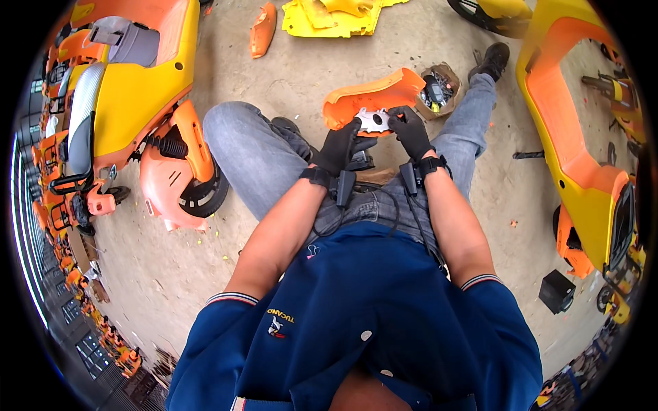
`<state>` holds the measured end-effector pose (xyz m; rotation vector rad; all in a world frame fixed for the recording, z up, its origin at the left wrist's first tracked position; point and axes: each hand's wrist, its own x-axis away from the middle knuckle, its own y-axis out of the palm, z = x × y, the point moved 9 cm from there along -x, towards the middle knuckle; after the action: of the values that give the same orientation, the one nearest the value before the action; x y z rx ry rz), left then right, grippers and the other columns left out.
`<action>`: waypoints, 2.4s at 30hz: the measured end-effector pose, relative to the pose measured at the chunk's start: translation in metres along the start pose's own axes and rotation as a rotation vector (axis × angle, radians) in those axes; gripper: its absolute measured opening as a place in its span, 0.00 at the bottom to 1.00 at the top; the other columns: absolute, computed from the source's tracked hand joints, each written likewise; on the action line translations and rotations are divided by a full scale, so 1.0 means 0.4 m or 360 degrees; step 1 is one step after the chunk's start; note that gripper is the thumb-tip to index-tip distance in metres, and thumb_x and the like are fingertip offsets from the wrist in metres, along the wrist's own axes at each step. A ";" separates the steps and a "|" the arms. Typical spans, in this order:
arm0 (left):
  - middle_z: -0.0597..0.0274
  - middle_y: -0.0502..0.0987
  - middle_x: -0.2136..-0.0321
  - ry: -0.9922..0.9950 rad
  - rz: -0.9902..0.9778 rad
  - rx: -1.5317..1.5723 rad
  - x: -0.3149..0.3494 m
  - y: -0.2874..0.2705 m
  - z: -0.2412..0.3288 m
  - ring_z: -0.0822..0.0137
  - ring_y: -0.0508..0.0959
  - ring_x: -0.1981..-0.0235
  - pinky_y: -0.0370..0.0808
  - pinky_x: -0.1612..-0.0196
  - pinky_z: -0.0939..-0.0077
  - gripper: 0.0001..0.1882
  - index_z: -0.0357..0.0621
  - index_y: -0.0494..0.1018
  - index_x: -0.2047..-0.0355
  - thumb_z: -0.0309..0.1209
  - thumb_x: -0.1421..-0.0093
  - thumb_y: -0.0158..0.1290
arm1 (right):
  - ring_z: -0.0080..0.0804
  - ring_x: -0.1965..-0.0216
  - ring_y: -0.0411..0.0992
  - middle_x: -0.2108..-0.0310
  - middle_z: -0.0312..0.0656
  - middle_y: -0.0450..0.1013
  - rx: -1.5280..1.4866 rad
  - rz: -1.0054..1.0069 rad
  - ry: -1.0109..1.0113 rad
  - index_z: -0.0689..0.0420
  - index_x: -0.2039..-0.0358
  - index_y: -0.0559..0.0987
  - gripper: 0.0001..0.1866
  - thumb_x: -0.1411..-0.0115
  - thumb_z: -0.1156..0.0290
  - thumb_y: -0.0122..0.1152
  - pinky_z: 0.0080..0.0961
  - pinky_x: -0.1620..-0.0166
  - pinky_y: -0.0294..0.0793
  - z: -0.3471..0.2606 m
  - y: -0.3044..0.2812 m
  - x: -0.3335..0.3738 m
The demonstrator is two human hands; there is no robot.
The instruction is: The person sits on the floor and assembles a small metal bracket onto an orange plastic scooter part using a screwdriver. They then pick up a yellow plastic part and continue working on the metal bracket, tightening screws.
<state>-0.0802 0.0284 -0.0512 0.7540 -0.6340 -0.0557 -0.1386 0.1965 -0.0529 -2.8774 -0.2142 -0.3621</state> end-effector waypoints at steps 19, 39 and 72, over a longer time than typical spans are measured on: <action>0.58 0.72 0.50 0.0103 -0.0021 -0.0133 0.015 0.013 0.013 0.62 0.77 0.53 0.82 0.57 0.66 0.20 0.42 0.62 0.43 0.33 0.33 0.47 | 0.19 0.82 0.61 0.79 0.33 0.67 -0.0694 -0.0082 0.0645 0.56 0.67 0.73 0.13 0.36 0.59 0.55 0.15 0.79 0.61 0.125 0.018 0.012; 0.57 0.71 0.49 0.0086 0.0036 -0.0116 0.014 0.014 0.013 0.62 0.78 0.53 0.82 0.57 0.67 0.20 0.43 0.61 0.42 0.33 0.33 0.46 | 0.18 0.81 0.61 0.77 0.33 0.67 -0.0808 -0.0224 0.0809 0.56 0.63 0.74 0.14 0.35 0.58 0.55 0.15 0.78 0.61 0.076 0.051 0.041; 0.55 0.73 0.50 0.0048 0.0095 -0.0294 0.017 0.014 0.011 0.63 0.78 0.54 0.81 0.54 0.69 0.21 0.39 0.62 0.42 0.34 0.32 0.46 | 0.20 0.83 0.62 0.80 0.33 0.66 -0.0544 -0.0049 0.0849 0.54 0.70 0.73 0.13 0.38 0.58 0.56 0.20 0.80 0.63 0.104 0.026 0.032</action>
<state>-0.0781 0.0282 -0.0416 0.5562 -0.6131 -0.0471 -0.1151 0.1982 -0.0909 -2.9602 -0.1060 -1.2525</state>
